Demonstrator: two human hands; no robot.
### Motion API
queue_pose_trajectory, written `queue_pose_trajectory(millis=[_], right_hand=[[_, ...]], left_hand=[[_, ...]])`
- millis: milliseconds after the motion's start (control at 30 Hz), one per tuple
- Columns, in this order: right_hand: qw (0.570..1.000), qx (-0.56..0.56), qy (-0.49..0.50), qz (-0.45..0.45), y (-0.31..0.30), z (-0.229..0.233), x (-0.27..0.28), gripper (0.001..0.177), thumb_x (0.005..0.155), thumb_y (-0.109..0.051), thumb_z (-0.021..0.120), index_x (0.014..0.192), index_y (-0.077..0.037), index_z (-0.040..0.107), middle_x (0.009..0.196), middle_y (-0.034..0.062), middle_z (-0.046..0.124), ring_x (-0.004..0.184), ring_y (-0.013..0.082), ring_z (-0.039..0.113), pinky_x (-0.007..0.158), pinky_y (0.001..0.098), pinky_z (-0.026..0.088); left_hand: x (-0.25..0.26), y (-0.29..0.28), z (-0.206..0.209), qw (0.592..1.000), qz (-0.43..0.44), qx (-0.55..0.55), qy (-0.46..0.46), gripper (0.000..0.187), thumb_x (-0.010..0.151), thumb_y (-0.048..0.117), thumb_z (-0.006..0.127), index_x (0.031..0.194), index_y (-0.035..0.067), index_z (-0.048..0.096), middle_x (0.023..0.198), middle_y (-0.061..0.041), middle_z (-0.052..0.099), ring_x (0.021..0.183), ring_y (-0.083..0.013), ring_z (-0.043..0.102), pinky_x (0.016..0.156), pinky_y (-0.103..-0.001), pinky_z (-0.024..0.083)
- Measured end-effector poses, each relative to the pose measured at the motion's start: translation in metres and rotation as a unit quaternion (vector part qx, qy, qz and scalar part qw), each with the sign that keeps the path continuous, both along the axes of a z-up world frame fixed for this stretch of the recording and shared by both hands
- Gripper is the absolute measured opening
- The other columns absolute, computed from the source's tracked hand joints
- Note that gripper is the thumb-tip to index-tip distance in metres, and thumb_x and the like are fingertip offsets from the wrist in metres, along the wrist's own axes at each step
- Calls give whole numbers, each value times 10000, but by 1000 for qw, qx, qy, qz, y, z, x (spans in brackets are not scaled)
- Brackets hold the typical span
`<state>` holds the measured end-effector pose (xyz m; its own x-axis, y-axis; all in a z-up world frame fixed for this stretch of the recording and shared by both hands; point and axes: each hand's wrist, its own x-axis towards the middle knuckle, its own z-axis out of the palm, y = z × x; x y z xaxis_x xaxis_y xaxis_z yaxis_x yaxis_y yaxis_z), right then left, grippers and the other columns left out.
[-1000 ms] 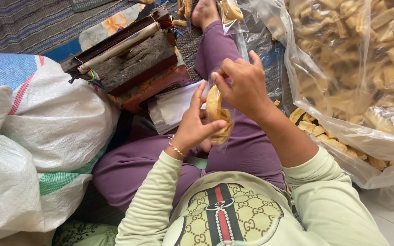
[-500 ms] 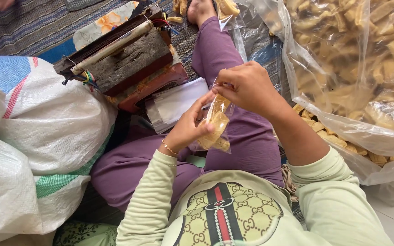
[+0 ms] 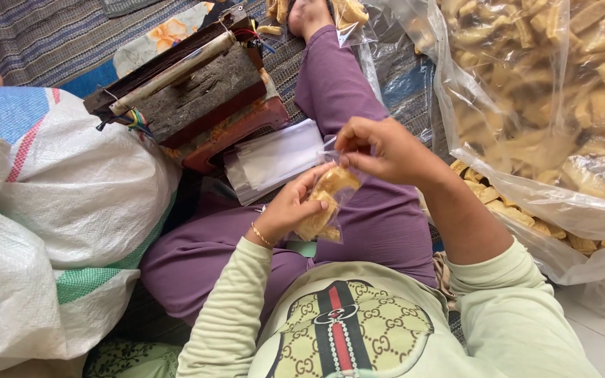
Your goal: Manually placing individual fried snacks into small plastic bags and sealing them with a heat sealer
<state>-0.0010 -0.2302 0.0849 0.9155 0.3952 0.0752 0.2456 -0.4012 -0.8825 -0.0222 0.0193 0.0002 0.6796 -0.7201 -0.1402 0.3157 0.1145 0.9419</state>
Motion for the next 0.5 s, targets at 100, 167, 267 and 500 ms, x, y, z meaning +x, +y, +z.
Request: queue_pose_trajectory(millis=[100,167,267,500], right_hand=[[996,-33,75,23,2,-5,-13,455,859,-145,765,1256,-132,542,875,83,790,655,259,686,667,392,530],[990,-85,109,31,8,-20,-30,653,832,-226,786,1392,-137,461,972,136,803,706,365,741,654,463,544],[968,-219,119,11,15,-59,-57,680,873,-331,739,1433,-151,398,975,145,782,825,448,741,727,579,557],[847,436,180,-244,-31,-135,-69,401,842,37,734,1212,-43,602,924,170,725,775,221,740,711,270,584]], left_hand=[[-13,-9,5,992,-10,87,-90,789,829,120,732,1548,51,414,1329,-230,624,1144,-323,640,909,-420,579],[-28,-14,7,972,-20,154,-179,801,800,152,748,1522,19,426,1300,-283,634,1165,-400,646,924,-489,567],[-45,-18,4,945,-48,256,-199,904,769,149,734,1559,16,315,1453,-274,538,1291,-499,536,1051,-572,479],[-59,-2,-30,938,-48,302,-165,893,764,175,785,1556,185,373,1329,-239,641,1210,-474,605,981,-564,524]])
